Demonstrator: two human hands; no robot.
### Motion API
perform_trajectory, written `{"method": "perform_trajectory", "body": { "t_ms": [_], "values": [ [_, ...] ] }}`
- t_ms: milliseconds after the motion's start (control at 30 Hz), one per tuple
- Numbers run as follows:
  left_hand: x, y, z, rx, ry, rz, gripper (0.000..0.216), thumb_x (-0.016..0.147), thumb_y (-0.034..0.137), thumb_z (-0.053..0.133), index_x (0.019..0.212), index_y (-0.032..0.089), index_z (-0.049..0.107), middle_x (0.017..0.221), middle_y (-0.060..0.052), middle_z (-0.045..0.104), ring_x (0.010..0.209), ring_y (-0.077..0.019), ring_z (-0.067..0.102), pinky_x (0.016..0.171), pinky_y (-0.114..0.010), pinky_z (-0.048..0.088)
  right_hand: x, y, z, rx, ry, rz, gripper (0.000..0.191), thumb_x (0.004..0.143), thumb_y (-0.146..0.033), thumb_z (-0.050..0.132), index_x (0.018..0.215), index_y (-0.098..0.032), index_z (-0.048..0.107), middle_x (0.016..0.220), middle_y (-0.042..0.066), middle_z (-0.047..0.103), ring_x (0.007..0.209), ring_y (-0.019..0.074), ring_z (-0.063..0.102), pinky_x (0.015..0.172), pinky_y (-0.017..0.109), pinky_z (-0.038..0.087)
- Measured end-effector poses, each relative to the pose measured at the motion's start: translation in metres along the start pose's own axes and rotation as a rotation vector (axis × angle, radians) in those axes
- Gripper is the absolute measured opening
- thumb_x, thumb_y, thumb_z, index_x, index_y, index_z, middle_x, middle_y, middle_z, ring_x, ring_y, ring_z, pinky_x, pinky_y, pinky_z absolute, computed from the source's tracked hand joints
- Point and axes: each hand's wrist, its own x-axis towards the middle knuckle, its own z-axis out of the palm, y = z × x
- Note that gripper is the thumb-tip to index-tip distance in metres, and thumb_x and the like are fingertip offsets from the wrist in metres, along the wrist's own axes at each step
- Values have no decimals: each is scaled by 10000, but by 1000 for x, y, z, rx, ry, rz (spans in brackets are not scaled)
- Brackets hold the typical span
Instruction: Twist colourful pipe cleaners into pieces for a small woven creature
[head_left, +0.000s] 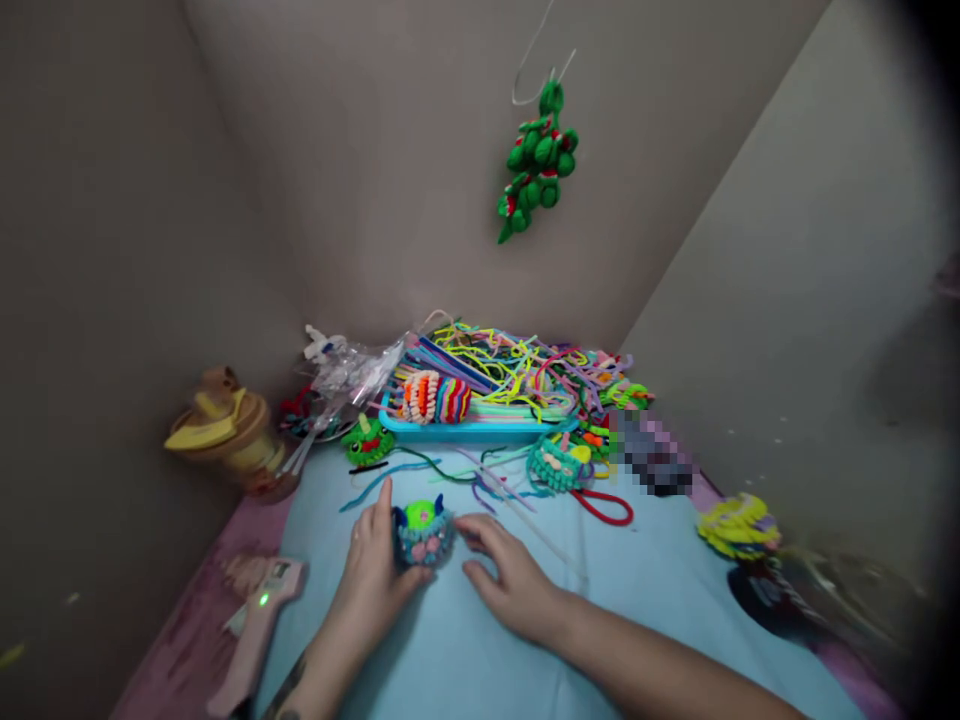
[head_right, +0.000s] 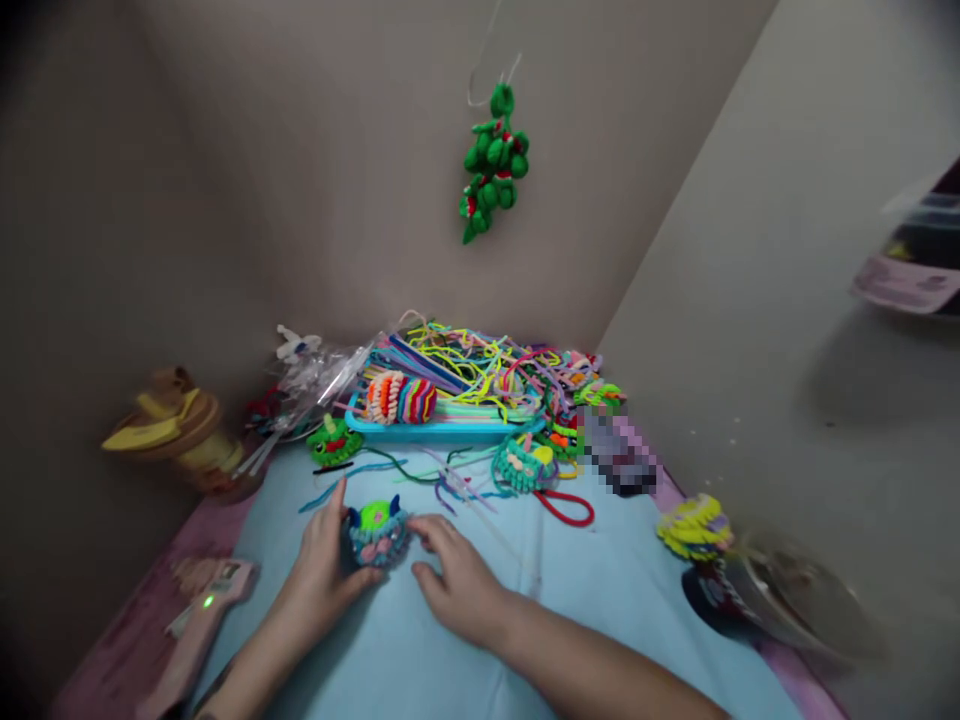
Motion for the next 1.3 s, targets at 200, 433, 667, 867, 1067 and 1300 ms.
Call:
{"method": "perform_trajectory", "body": {
  "t_ms": [200, 433, 667, 867, 1067, 1300],
  "values": [
    [15, -18, 10, -104, -128, 57, 1126, 614, 279, 671, 1385, 292, -151, 1242, -113, 477, 1113, -295, 484, 912, -465, 406, 6, -11, -17, -177, -86, -103, 528, 783, -108, 455, 1258, -337, 427, 1215, 62, 505, 1160, 190, 447, 991, 363, 373],
    [13, -25, 18, -104, -29, -8, 913, 746, 333, 519, 1390, 300, -127, 1280, -117, 451, 1154, -311, 452, 941, -519, 377, 15, -1, -19, -202, -98, -109, 486, 764, -113, 485, 1192, -342, 494, 1150, 69, 549, 1086, 187, 512, 923, 333, 437],
    [14, -23, 17, -136, -5, 16, 1097, 625, 205, 648, 1385, 315, -135, 1446, -106, 199, 1306, -324, 236, 1034, -534, 257, 39, -20, -35, -258, 172, -151, 315, 799, -137, 473, 1088, -243, 542, 1032, 75, 601, 997, 193, 546, 853, 335, 456],
    [1, -10, 4, -120, 26, 33, 1138, 579, 202, 687, 1402, 257, -96, 1456, -153, 114, 1290, -361, 244, 1019, -529, 269, 159, -15, -107, -543, 505, -130, 204, 832, -188, 430, 879, -177, 628, 887, 56, 643, 862, 173, 575, 792, 294, 437],
    [-19, 9, -2, -70, 117, 66, 995, 637, 205, 636, 1418, 208, 20, 1450, -144, 171, 1309, -312, 223, 1047, -482, 246, 234, 13, -107, -878, 257, 141, 217, 779, -275, 532, 945, -176, 631, 988, 72, 633, 887, 190, 576, 754, 269, 422],
    [-30, 17, 6, -168, 292, 31, 680, 712, 265, 582, 1334, 191, 319, 1333, -151, 378, 1211, -288, 397, 980, -456, 352, 224, 19, -101, -951, 214, 143, 188, 784, -269, 488, 853, -230, 659, 894, 32, 665, 808, 172, 584, 653, 233, 393]
  ]
}}
